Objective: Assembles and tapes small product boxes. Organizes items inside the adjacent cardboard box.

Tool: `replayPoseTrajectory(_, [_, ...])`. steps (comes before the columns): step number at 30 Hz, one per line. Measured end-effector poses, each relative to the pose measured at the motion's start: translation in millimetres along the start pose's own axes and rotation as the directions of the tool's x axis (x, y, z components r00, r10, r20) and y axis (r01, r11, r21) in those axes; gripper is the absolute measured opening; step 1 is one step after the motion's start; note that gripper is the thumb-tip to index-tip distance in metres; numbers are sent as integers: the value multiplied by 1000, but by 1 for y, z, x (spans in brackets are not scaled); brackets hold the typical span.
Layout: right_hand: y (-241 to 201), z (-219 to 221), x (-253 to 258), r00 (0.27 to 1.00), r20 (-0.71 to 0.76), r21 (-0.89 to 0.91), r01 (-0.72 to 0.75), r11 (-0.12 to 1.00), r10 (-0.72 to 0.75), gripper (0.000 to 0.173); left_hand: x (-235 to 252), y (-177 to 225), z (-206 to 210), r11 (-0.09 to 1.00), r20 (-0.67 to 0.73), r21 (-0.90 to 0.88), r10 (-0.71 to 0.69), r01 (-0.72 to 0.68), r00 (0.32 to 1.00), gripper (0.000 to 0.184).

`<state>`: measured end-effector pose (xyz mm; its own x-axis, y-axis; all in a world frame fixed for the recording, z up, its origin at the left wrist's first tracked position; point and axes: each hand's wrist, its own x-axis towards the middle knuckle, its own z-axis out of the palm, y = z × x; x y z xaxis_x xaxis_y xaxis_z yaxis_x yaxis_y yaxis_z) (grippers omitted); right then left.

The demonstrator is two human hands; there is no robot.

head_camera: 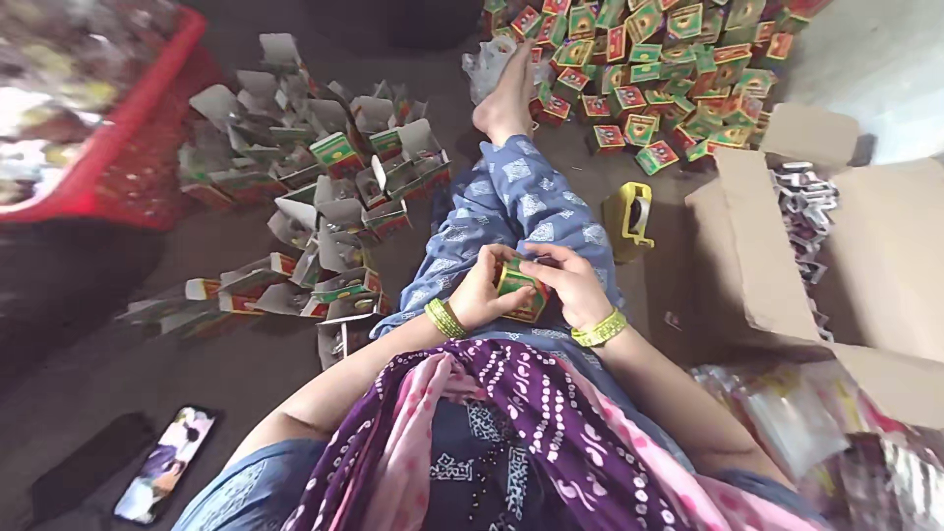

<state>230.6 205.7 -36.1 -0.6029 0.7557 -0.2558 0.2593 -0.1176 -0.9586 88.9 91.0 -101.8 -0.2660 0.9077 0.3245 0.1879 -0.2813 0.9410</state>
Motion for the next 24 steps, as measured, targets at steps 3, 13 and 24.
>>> replayPoseTrajectory(3, [0, -1, 3, 999, -19, -40, 34, 999, -34, 49, -2, 6, -5, 993, 110, 111, 13, -25, 994, 72])
replayPoseTrajectory(13, [14, -14, 2, 949, 286, -272, 215, 938, -134, 45, 15, 12, -50, 928, -220, -28, -369, 372, 903, 49])
replayPoseTrajectory(24, [-25, -34, 39, 764, 512, -463, -139, 875, 392, 65, 21, -38, -162, 190, -534, 720, -461, 667, 708, 38])
